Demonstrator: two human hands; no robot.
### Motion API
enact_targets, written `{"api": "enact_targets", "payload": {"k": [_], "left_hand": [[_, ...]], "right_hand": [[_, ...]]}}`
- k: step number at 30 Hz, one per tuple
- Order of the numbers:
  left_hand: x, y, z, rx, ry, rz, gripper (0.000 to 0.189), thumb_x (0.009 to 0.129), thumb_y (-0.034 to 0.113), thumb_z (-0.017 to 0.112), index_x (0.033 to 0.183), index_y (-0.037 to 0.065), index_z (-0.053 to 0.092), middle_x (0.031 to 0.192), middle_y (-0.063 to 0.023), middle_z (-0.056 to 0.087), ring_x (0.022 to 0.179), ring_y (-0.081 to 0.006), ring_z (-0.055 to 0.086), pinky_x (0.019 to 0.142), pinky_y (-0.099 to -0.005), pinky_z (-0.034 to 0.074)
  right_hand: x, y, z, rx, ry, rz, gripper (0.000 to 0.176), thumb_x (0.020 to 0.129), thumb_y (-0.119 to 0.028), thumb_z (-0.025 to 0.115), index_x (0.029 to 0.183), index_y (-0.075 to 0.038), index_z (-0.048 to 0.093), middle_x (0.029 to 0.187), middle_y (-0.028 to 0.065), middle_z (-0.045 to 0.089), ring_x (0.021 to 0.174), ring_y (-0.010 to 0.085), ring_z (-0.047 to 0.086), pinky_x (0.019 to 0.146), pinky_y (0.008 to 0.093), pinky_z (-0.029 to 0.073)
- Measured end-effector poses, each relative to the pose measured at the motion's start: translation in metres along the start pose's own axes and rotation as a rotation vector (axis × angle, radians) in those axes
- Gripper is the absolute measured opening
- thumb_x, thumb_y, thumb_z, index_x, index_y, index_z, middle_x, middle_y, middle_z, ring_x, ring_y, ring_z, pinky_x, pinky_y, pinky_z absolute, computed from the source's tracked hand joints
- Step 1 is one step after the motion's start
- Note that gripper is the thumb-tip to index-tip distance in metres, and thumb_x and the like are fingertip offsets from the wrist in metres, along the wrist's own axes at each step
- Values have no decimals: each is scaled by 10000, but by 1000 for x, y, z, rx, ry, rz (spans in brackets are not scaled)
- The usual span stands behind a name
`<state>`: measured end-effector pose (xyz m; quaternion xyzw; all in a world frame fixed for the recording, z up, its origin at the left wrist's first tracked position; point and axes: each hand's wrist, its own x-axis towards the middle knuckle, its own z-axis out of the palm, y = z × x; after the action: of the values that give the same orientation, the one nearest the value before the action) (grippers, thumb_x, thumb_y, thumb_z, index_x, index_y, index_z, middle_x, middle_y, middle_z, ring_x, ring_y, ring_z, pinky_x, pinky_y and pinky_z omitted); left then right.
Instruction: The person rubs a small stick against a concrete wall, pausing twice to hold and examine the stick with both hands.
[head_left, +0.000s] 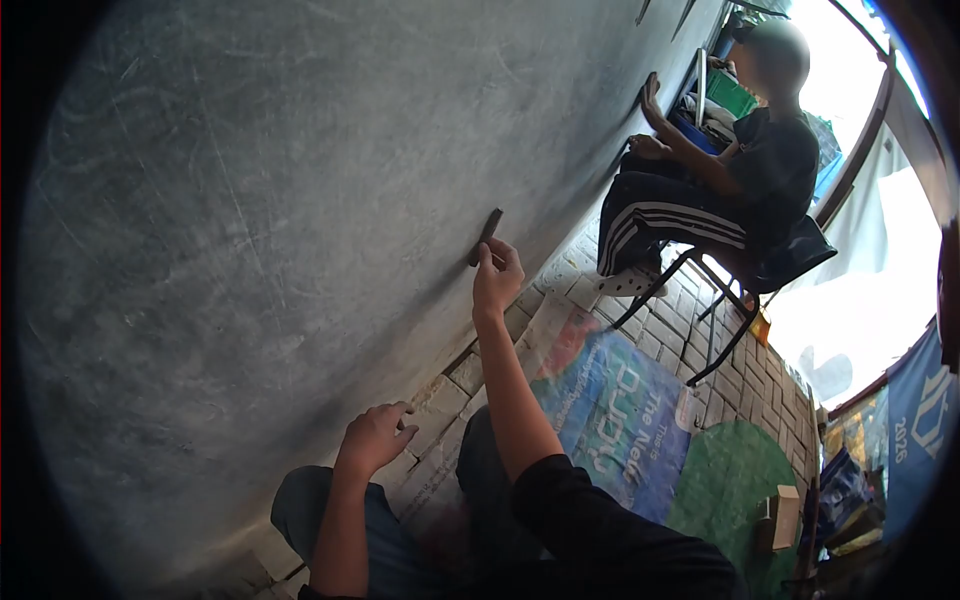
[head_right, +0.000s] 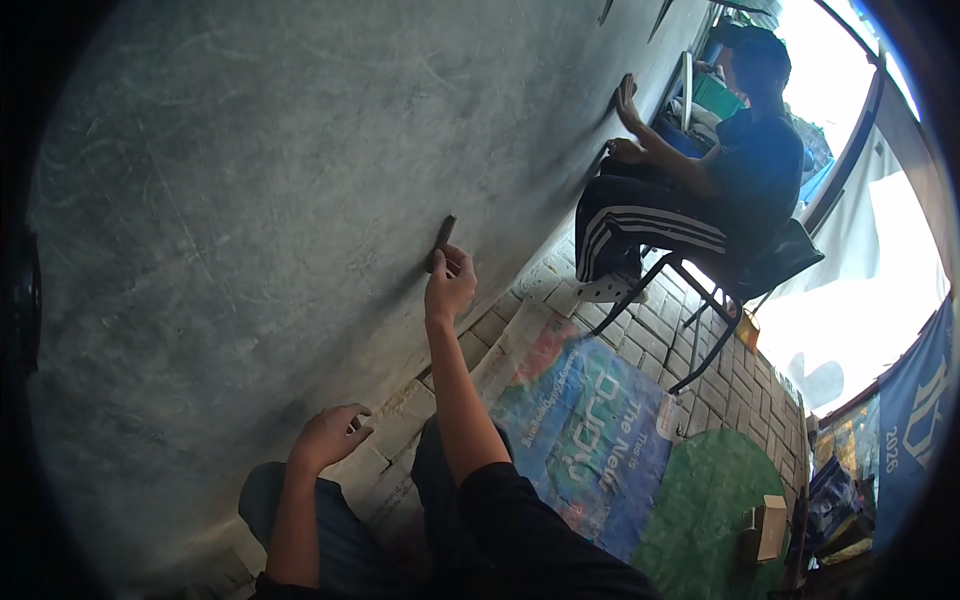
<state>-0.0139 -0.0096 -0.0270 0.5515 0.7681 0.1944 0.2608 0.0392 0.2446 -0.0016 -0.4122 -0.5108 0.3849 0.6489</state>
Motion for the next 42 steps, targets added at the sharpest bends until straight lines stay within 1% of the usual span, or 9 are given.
{"api": "enact_targets", "payload": {"k": [5, 8, 10, 16, 20, 24, 26, 29, 42], "left_hand": [[6, 31, -22, -307, 21, 166, 254, 817, 203, 587, 1020, 51, 605, 873, -108, 649, 800, -229, 625, 716, -319, 487], [9, 38, -27, -321, 85, 203, 253, 824, 198, 585, 1024, 45, 599, 888, -116, 644, 804, -214, 622, 723, -317, 485], [9, 41, -31, -306, 1, 239, 311, 821, 241, 589, 1074, 59, 575, 895, -122, 643, 826, -221, 622, 743, -323, 482], [18, 51, -33, 6, -406, 65, 439, 819, 367, 566, 1162, 98, 515, 1004, -137, 620, 889, -259, 608, 790, -368, 471], [27, 33, -5, -61, -341, 89, 446, 818, 385, 558, 1161, 103, 516, 1045, -143, 605, 912, -276, 599, 806, -377, 464], [27, 35, 1, 6, -395, 79, 455, 814, 398, 552, 1154, 97, 517, 1043, -153, 602, 932, -292, 590, 820, -377, 459], [25, 36, 1, 51, -354, 101, 463, 810, 401, 549, 1153, 92, 517, 1040, -161, 600, 943, -306, 582, 821, -381, 457], [21, 35, 5, 114, -382, 87, 465, 809, 399, 548, 1156, 91, 515, 1038, -158, 602, 942, -311, 581, 821, -385, 456], [12, 28, -9, 15, -327, 51, 458, 799, 389, 566, 1144, 90, 520, 1023, -151, 606, 958, -307, 573, 832, -380, 450]], "right_hand": [[8, 21, 1, 17, 5, -117, 171, 780, -87, 634, 919, 13, 626, 817, 64, 640, 717, 127, 587, 656, 249, 459], [7, 10, -1, 33, -15, -40, 184, 773, -82, 640, 929, 14, 628, 824, 70, 640, 725, 123, 586, 660, 248, 459], [8, 7, -3, 65, -35, 20, 174, 765, -49, 612, 926, 14, 633, 833, 105, 659, 771, 187, 634, 732, 288, 484], [-2, 0, -5, -144, -63, -90, 146, 749, -44, 617, 885, 0, 645, 807, 104, 663, 720, 189, 640, 686, 290, 482], [0, -7, -4, -169, -31, -43, 153, 746, -51, 639, 888, 4, 649, 763, 69, 657, 687, 121, 615, 662, 247, 464], [-2, -8, -4, -181, -92, -122, 154, 745, -57, 640, 888, -2, 651, 761, 68, 659, 686, 121, 615, 664, 249, 465], [9, -5, -4, -192, 2, -46, 148, 743, -58, 642, 879, 0, 649, 747, 68, 656, 671, 118, 612, 658, 249, 465], [-4, -2, -4, -205, -31, -127, 130, 729, -43, 619, 853, -11, 643, 777, 106, 658, 687, 190, 629, 676, 297, 466], [7, 5, 2, -137, -1, -110, 110, 743, -51, 612, 840, -2, 630, 768, 102, 654, 659, 178, 619, 634, 280, 462]]}}
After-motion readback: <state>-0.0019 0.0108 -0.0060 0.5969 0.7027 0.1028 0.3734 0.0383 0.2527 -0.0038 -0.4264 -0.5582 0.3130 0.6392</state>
